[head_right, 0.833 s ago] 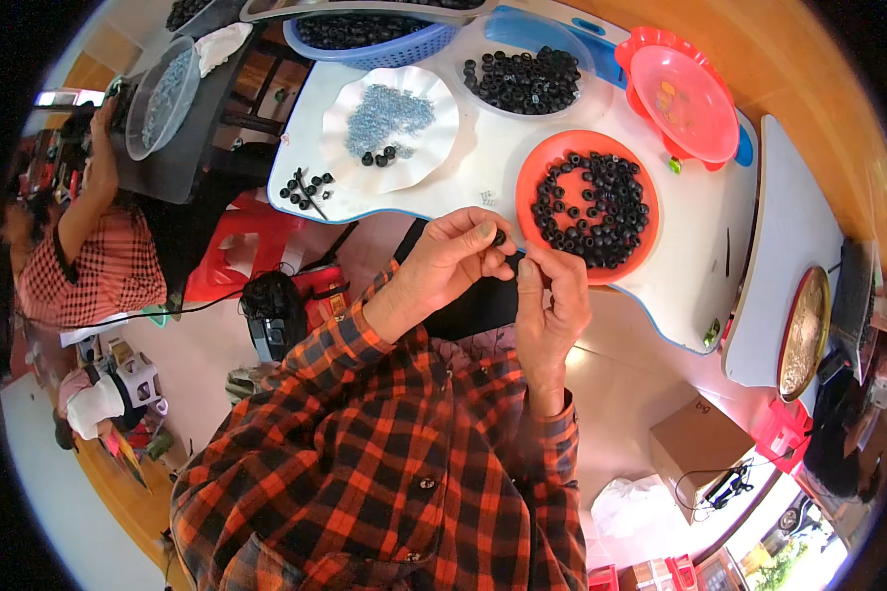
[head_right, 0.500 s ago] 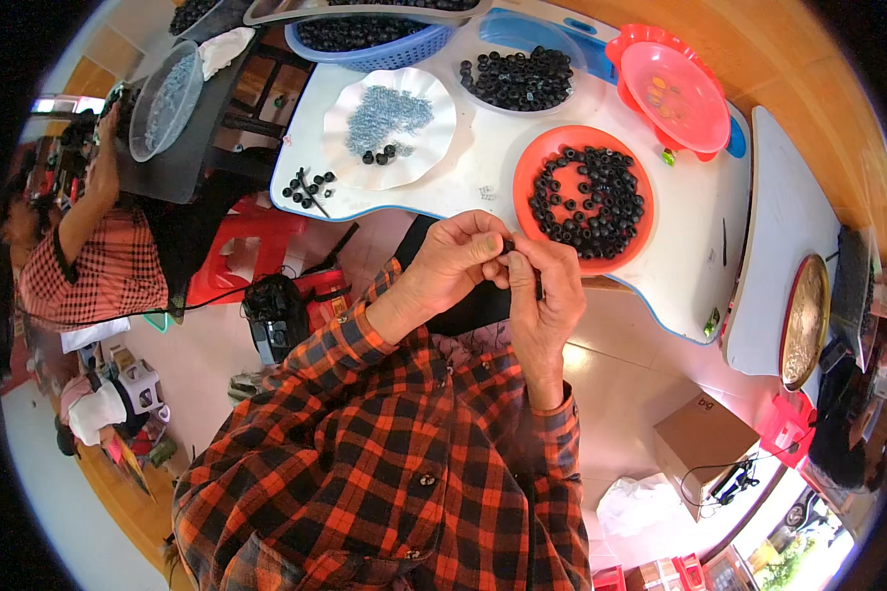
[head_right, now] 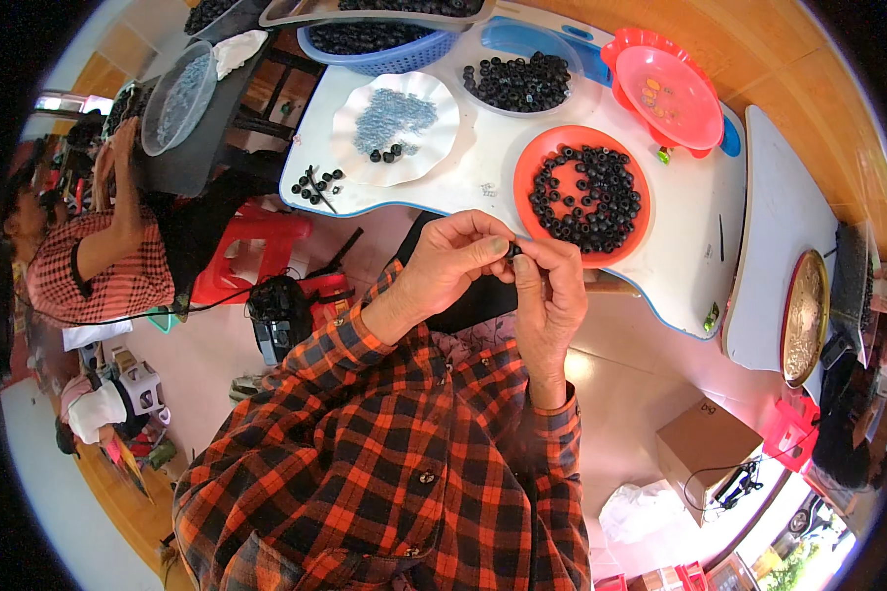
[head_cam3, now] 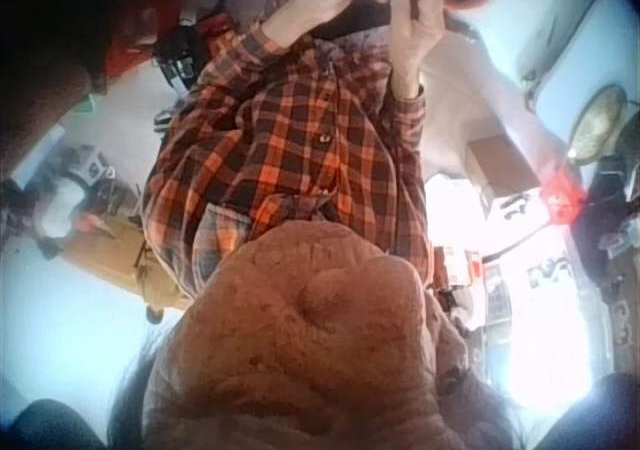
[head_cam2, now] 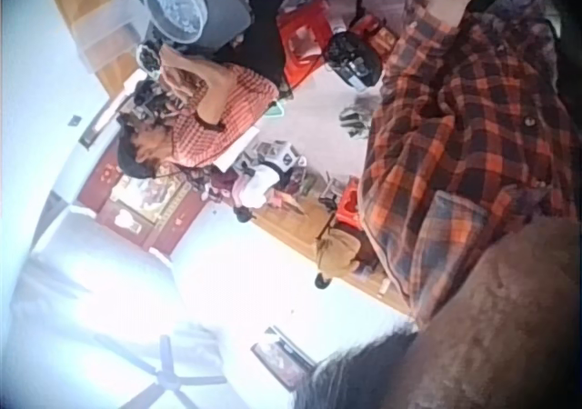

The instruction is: Sorting and inspecting small black rubber or plastic components at a work table.

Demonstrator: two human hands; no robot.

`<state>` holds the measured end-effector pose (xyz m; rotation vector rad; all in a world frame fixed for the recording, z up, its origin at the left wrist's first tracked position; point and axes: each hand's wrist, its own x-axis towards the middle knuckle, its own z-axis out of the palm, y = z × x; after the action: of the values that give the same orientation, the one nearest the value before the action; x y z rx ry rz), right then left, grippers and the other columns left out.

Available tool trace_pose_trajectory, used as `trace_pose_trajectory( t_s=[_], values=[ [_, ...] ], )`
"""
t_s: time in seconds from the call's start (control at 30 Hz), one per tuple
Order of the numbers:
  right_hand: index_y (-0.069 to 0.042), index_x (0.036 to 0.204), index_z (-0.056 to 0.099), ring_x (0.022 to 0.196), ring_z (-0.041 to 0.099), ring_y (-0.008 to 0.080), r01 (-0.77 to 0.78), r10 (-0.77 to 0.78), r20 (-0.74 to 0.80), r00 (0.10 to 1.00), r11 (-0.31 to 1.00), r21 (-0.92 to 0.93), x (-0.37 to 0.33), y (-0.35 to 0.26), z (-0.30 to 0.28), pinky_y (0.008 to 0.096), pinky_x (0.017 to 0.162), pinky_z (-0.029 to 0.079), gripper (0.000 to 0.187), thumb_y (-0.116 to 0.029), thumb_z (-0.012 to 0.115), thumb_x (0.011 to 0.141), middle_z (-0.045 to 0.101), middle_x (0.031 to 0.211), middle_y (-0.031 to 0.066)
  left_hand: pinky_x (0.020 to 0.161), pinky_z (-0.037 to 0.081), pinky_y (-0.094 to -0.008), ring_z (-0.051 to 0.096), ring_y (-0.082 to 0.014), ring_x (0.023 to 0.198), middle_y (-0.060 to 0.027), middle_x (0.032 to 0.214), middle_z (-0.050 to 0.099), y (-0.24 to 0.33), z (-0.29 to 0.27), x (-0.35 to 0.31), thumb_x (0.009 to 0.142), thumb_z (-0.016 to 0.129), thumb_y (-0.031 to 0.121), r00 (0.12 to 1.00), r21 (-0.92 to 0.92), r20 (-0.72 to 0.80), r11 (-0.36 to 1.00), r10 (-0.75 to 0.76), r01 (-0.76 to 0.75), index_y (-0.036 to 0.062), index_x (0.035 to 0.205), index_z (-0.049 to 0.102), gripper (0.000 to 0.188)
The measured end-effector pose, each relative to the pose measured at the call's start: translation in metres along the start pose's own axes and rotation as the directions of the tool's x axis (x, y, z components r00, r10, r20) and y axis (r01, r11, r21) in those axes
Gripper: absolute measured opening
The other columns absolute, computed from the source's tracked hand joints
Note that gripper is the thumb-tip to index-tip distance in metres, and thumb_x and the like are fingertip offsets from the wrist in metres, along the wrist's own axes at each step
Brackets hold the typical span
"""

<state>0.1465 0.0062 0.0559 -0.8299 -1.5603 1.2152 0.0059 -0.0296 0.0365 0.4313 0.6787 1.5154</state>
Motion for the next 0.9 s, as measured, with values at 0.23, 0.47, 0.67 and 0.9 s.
trace_pose_trajectory(
  t_s=[0.23,0.47,0.67,0.9],
  values=[
    [0.0,0.106,0.065,0.084,0.059,0.0111,-0.015,0.014,-0.01,1.0,0.999,-0.034,-0.005,0.004,-0.002,0.0234,0.072,0.051,0.015,0.005,0.061,0.093,0.057,0.104,0.0072,0.074,0.057,-0.0263,0.065,-0.0116,0.079,-0.0077,0.092,0.068,-0.002,0.001,-0.004,0.097,0.061,0.008,0.998,0.26,-0.021,0.964,0.058,-0.05,-0.0053,0.109,0.064,0.018],
    [0.0,0.103,0.067,0.083,0.06,0.0117,0.056,-0.053,0.019,0.998,0.969,-0.239,-0.004,0.004,0.0,0.0239,0.071,0.052,0.013,0.003,0.065,0.091,0.058,0.102,0.0082,0.074,0.057,-0.0247,0.065,-0.0104,0.079,-0.0084,0.097,0.069,0.005,0.002,-0.003,0.098,0.059,0.007,1.0,0.366,-0.03,0.931,0.009,0.003,-0.0058,0.114,0.065,0.022],
    [-0.001,0.104,0.068,0.079,0.056,0.011,-0.028,0.024,-0.032,0.999,0.994,-0.109,-0.005,0.011,0.001,0.0244,0.069,0.048,0.014,0.003,0.064,0.091,0.059,0.099,0.0066,0.074,0.059,-0.0271,0.065,-0.0109,0.078,-0.0095,0.097,0.068,0.009,-0.008,0.002,0.099,0.056,0.006,0.997,0.359,-0.075,0.933,0.001,0.026,-0.0063,0.113,0.064,0.021],
    [-0.002,0.102,0.069,0.075,0.054,0.0099,-0.077,0.079,0.005,0.997,0.984,-0.162,-0.003,0.01,-0.002,0.0238,0.067,0.045,0.014,0.002,0.065,0.09,0.06,0.092,0.0048,0.073,0.062,-0.0318,0.059,-0.0097,0.069,-0.0074,0.086,0.064,0.028,-0.008,0.017,0.1,0.056,0.014,0.992,0.27,-0.118,0.963,0.04,-0.007,-0.0065,0.107,0.064,0.023]
  ],
)
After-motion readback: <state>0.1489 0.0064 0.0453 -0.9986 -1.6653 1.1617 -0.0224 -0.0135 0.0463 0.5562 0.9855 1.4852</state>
